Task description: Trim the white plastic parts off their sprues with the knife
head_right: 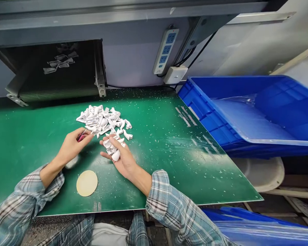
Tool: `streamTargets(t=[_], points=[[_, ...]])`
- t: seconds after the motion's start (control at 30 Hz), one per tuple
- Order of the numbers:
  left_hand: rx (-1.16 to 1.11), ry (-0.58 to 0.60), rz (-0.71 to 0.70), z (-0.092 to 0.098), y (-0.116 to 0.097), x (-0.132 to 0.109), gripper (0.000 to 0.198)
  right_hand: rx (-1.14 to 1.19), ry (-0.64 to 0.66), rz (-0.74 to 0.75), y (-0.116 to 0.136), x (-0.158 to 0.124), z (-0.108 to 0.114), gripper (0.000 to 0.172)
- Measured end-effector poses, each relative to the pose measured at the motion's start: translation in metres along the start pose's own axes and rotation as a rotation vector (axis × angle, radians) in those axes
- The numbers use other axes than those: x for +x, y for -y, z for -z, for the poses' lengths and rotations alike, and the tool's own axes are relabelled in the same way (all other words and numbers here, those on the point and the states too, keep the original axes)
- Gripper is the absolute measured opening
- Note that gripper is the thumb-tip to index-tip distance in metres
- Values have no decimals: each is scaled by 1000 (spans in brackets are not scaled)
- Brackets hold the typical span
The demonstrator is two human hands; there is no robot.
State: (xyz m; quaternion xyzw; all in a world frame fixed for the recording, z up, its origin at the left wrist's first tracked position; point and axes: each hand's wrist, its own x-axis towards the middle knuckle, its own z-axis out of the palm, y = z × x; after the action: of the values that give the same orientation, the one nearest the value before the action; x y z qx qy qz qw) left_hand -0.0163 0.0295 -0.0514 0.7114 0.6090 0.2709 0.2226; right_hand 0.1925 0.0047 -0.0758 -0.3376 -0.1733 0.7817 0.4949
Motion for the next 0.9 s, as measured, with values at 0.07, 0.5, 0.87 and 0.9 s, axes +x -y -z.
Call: streamTargets(t=[0.07, 0.5, 0.87, 0.9], points=[[-189, 16, 42, 5, -6, -19, 31, -84, 60, 3, -3, -1, -1, 30], [-164, 31, -153, 0, -12, -59, 23, -807, 112, 472, -3, -14, -2, 22], [-132, 190, -266, -1, -16, -64, 37, -1177, 366, 1088, 0, -16, 8, 35], [-140, 195, -265, -1, -16, -64, 37, -1185, 369, 1094, 0, -16, 9, 35]])
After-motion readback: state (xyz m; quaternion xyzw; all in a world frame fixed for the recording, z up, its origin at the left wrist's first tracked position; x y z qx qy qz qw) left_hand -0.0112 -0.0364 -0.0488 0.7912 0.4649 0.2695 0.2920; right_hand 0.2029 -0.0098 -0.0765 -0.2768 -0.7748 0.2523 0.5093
